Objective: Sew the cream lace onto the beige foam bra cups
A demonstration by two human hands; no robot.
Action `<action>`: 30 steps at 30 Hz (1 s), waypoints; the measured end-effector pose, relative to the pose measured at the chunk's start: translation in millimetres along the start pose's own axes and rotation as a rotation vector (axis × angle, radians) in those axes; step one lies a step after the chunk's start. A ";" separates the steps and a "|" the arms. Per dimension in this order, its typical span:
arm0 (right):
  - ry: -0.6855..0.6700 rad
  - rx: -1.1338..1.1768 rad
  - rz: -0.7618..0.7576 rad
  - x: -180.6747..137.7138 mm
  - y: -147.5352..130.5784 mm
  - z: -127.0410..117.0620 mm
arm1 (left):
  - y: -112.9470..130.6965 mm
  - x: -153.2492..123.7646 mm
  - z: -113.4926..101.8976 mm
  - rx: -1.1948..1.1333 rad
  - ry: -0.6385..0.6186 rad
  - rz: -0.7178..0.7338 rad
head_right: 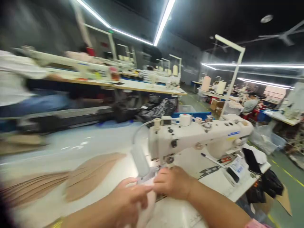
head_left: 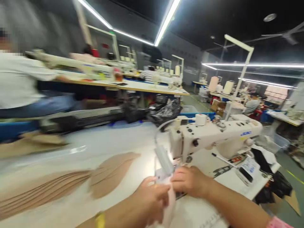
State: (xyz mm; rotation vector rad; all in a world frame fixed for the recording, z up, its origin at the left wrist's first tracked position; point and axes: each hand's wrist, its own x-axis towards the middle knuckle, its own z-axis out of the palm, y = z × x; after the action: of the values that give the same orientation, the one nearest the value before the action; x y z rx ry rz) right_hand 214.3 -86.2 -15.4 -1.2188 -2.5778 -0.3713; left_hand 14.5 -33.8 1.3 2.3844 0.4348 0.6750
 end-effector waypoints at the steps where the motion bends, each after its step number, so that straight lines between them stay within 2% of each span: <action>1: 0.033 0.036 0.007 -2.7 0.9 1.6 | -6.9 -11.1 -7.4 0.008 -0.038 -0.021; 3: 0.116 0.157 0.045 -10.3 0.7 0.9 | -17.1 -24.2 -15.8 0.020 -0.175 -0.008; 6: 0.125 0.364 0.089 -20.4 -3.7 -7.7 | -23.4 -25.6 -13.3 0.031 -0.314 0.100; 8: 0.093 0.399 0.105 -23.0 -7.0 -12.5 | -21.8 -22.8 -6.5 0.023 -0.301 0.131; 14: 0.065 0.343 0.175 -22.8 -6.0 -8.2 | -6.2 -25.2 2.4 0.055 -0.214 0.084; 19: 0.037 0.305 0.186 -24.2 -3.9 -5.2 | 2.3 -23.9 0.9 0.169 -0.233 0.061; 30: 0.019 0.254 0.255 -25.0 -3.0 -0.8 | 4.4 -20.8 -0.2 0.172 -0.230 0.021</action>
State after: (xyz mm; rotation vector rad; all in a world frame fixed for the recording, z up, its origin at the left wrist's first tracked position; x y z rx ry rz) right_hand 227.3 -106.1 -23.6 -1.4142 -2.3257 -0.0020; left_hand -1.9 -46.4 -3.3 2.5944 0.3829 0.3783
